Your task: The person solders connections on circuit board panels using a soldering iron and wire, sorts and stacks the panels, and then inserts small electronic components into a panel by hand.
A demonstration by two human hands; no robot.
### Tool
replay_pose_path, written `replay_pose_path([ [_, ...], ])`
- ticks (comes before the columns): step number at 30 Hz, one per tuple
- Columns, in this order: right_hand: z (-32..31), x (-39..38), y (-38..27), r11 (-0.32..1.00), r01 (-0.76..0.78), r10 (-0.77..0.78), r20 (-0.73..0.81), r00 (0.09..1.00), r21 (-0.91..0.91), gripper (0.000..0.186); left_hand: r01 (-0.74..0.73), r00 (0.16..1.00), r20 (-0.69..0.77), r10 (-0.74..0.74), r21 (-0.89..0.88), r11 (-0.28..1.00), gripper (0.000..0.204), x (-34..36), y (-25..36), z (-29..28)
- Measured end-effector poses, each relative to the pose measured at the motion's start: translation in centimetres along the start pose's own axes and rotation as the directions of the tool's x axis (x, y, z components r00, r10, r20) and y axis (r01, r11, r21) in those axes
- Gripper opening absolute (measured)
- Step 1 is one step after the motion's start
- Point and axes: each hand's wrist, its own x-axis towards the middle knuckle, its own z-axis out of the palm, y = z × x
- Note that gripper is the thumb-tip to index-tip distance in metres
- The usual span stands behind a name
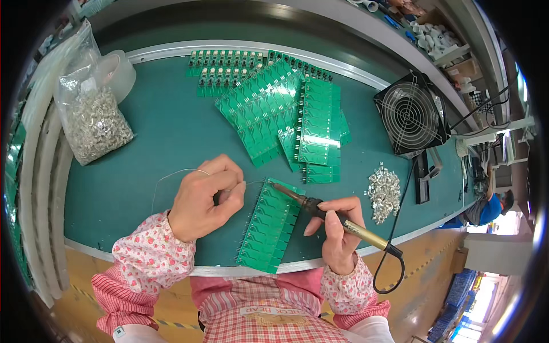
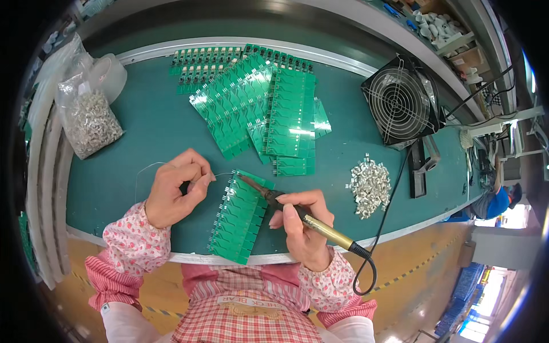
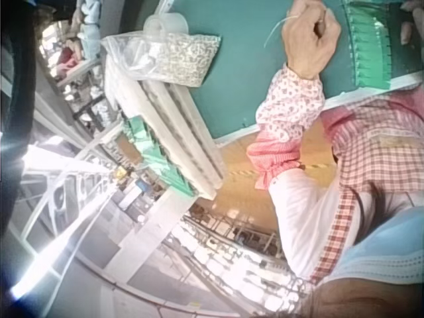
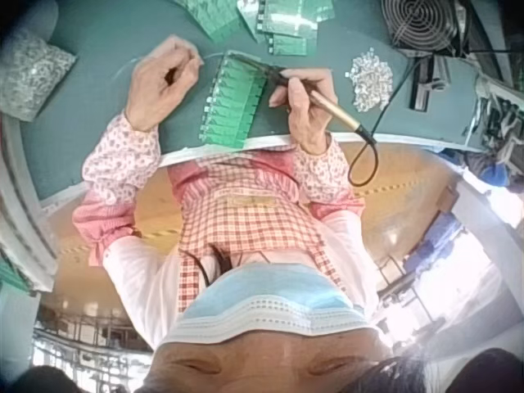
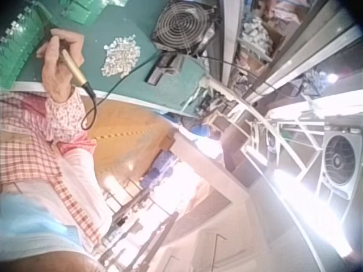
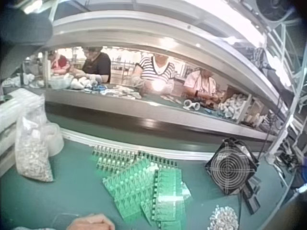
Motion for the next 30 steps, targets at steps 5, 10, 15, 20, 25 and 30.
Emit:
replay_pose_path([
  [5, 0.07, 0.14, -0.05, 0.997, 0.043, -0.042, 0.017, 0.999, -0.066, 0.012, -0.021, 1.0, -0.019, 0.022, 0.02, 1.0, 0.026, 0.29, -0.12, 0.15],
  [10, -0.13, -0.06, -0.34, 0.972, 0.112, -0.093, 0.099, 0.991, -0.208, 0.011, -0.045, 0.998, -0.041, 0.047, 0.058, 0.997, 0.025, 0.1, -0.04, 0.3],
  [15, -0.04, -0.28, -0.06, 0.994, 0.032, -0.029, 0.024, 0.999, -0.103, 0.011, -0.037, 0.996, -0.082, 0.041, 0.049, 0.998, 0.02, -0.03, 0.07, 0.54],
  [20, 0.01, -0.34, -0.38, 0.985, 0.046, -0.038, 0.053, 0.998, -0.169, 0.011, -0.086, 0.994, -0.059, 0.089, 0.045, 0.995, 0.025, -0.04, -0.18, 0.46],
  [25, -0.04, -0.4, -0.09, 0.985, 0.063, -0.056, 0.05, 0.997, -0.163, 0.011, -0.086, 0.995, -0.043, 0.089, 0.069, 0.994, 0.024, -0.04, -0.06, 0.38],
  [30, 0.01, -0.59, 0.08, 0.993, 0.061, -0.067, -0.059, 0.996, -0.098, 0.014, 0.003, 0.998, -0.059, -0.003, 0.001, 1.0, 0.023, -0.08, 0.01, 0.48],
])
